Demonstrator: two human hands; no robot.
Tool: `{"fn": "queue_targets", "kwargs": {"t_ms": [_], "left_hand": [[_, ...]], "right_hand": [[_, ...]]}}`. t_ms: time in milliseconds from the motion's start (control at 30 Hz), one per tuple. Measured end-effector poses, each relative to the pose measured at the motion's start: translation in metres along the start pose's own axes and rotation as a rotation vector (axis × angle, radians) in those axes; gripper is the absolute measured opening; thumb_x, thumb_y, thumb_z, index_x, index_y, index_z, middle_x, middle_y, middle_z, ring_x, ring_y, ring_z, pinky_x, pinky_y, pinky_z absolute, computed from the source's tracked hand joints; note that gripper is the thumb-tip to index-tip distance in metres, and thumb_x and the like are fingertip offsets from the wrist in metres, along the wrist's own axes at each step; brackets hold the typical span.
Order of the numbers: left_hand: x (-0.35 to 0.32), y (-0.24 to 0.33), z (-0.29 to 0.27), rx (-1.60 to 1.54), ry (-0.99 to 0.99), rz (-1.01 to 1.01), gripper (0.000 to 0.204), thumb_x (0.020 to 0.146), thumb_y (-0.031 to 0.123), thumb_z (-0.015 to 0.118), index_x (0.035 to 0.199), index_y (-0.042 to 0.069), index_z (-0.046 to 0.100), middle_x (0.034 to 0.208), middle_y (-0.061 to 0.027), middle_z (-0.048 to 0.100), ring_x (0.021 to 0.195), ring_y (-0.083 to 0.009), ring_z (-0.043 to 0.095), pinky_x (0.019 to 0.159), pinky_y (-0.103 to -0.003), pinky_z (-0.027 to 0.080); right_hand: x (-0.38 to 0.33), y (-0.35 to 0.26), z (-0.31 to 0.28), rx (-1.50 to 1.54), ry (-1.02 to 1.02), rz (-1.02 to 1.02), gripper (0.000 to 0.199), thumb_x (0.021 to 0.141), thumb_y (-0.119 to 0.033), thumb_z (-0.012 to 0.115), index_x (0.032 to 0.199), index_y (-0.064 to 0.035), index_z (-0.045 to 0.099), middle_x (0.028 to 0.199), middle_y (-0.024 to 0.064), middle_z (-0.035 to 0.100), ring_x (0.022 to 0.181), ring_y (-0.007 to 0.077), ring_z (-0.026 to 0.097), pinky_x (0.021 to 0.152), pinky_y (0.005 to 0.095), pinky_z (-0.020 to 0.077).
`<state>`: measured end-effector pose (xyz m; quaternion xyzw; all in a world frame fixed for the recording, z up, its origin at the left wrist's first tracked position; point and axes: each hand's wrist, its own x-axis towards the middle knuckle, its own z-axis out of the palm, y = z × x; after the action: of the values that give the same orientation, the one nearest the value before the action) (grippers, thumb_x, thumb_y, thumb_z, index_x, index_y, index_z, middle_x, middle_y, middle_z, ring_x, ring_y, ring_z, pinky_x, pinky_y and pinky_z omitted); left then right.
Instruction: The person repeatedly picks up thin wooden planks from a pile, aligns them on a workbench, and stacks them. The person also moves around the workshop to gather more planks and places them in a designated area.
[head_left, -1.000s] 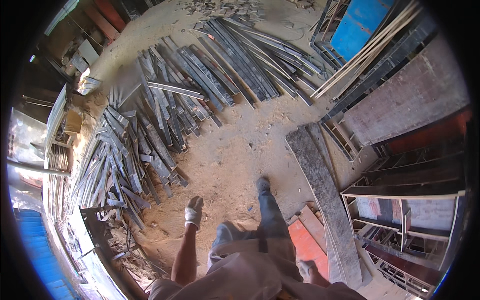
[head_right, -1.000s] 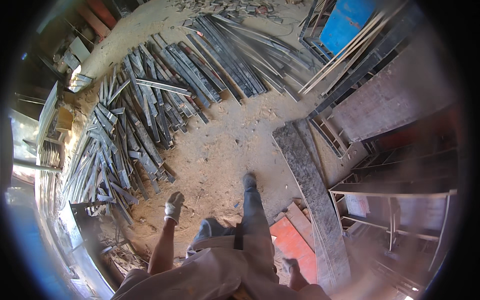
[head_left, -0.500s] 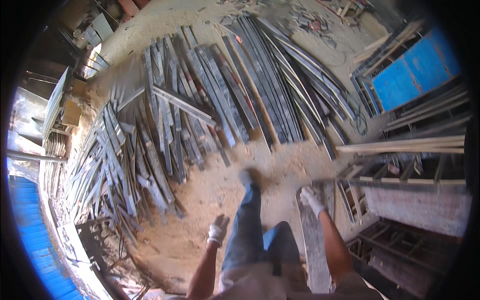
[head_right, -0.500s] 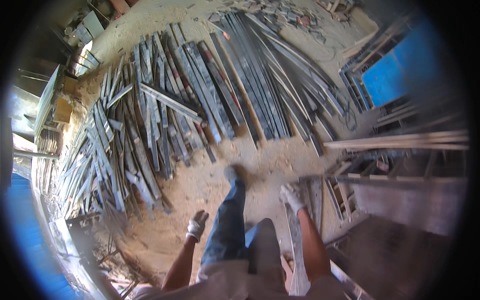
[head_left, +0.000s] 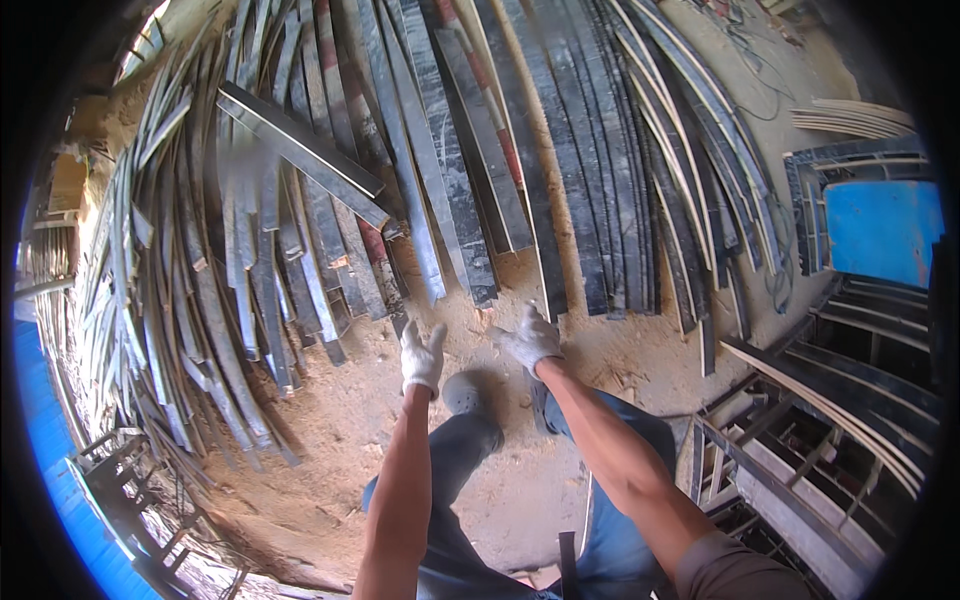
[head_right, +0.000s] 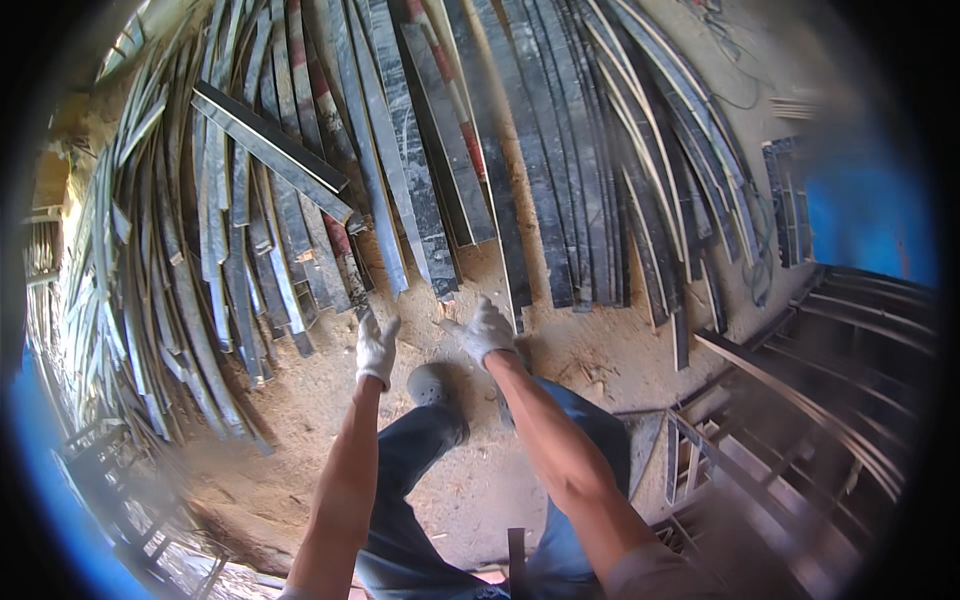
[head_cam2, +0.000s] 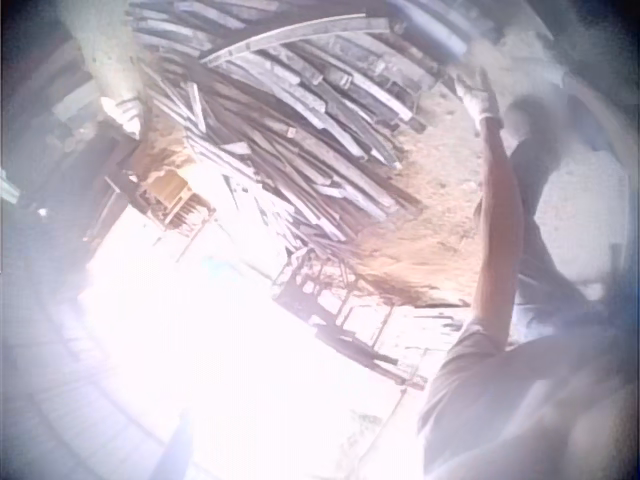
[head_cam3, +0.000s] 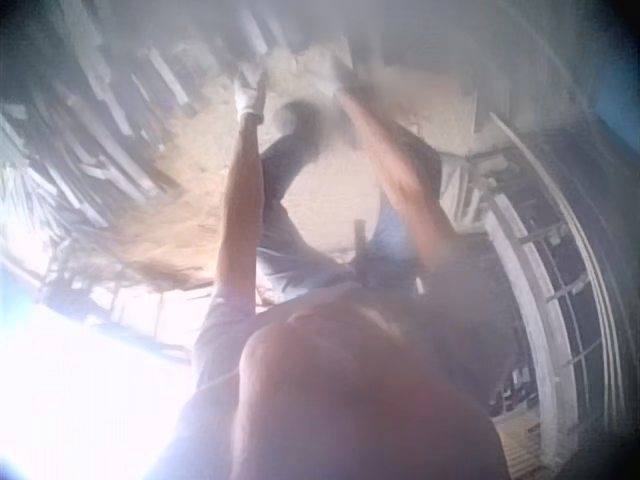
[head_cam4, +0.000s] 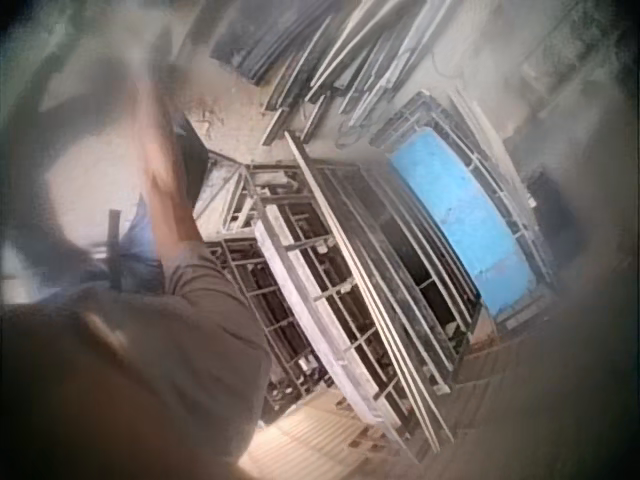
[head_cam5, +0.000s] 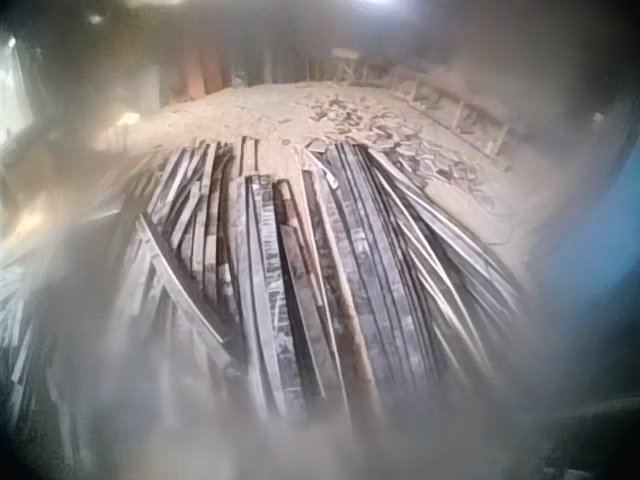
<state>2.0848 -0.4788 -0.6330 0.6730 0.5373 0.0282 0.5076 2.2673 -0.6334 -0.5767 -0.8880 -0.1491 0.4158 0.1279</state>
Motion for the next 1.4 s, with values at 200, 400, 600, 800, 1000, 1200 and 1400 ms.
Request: {"fn": "queue_targets", "kwargs": {"t_ms": [200,400,600,800,1000,1200,1400], "left_hand": [[0.166,-0.046,0.115,0.189,0.101,-0.030,0.112,0.085,0.071,0.074,0.159,-0.003,0.035,0.153,-0.0333,0.045,0.143,-0.0468,0.047,0.118,-0.048,0.041],[0.193,-0.045,0.164,0.550,0.140,-0.168,0.125,0.074,0.076,0.081,0.159,-0.003,0.032,0.149,-0.0292,0.048,0.139,-0.0436,0.050,0.116,-0.047,0.043],[0.213,-0.064,0.166,0.261,0.189,0.047,0.067,0.069,0.045,0.095,0.103,-0.009,0.075,0.098,-0.0225,0.078,0.087,-0.0284,0.078,0.079,-0.039,0.063],[0.164,-0.013,0.202,0.034,0.054,-0.010,0.069,0.071,0.033,0.094,0.119,-0.006,0.062,0.103,-0.0222,0.075,0.085,-0.0284,0.077,0.072,-0.042,0.065],[0.159,-0.028,0.185,-0.031,-0.021,-0.002,0.058,0.070,0.029,0.095,0.112,-0.004,0.072,0.094,-0.0150,0.078,0.079,-0.0219,0.076,0.066,-0.039,0.063],[0.164,-0.049,0.170,-0.726,-0.415,-0.092,0.039,0.083,0.015,0.085,0.115,0.002,0.067,0.099,-0.0105,0.074,0.085,-0.0231,0.073,0.074,-0.039,0.061],[0.153,-0.084,0.151,-1.178,-0.744,-0.092,0.048,0.085,0.026,0.080,0.124,0.001,0.069,0.099,-0.0119,0.074,0.090,-0.0284,0.073,0.088,-0.047,0.061]], "right_hand": [[0.173,0.006,0.107,-0.144,0.361,-0.172,0.131,0.069,-0.072,0.084,0.154,0.0120,0.030,0.129,0.0302,0.060,0.117,0.0426,0.063,0.095,0.0515,0.0526],[0.241,0.056,0.120,0.182,0.260,-0.083,0.106,0.065,-0.037,0.094,0.146,0.0065,0.042,0.123,0.0273,0.068,0.105,0.0369,0.071,0.091,0.0444,0.0584],[0.258,0.113,0.086,0.555,0.021,-0.237,0.082,0.060,-0.029,0.097,0.129,0.0008,0.064,0.120,0.0166,0.072,0.112,0.0299,0.068,0.099,0.0397,0.0542],[0.242,0.115,0.108,0.559,0.076,-0.213,0.092,0.061,-0.049,0.099,0.127,0.0038,0.062,0.123,0.0258,0.073,0.117,0.0371,0.070,0.100,0.0427,0.0550],[0.211,0.093,0.107,0.720,0.092,-0.253,0.074,0.065,-0.033,0.099,0.118,0.0031,0.062,0.114,0.0222,0.075,0.106,0.0343,0.073,0.093,0.0414,0.0573],[0.193,0.083,0.084,0.585,0.415,-0.455,0.050,0.070,-0.010,0.088,0.110,-0.0005,0.062,0.098,0.0144,0.075,0.090,0.0274,0.073,0.083,0.0405,0.0579],[0.189,0.096,0.103,0.416,0.548,-0.532,0.029,0.077,-0.010,0.079,0.100,-0.0072,0.061,0.085,0.0149,0.072,0.081,0.0366,0.072,0.071,0.0489,0.0524]]}}
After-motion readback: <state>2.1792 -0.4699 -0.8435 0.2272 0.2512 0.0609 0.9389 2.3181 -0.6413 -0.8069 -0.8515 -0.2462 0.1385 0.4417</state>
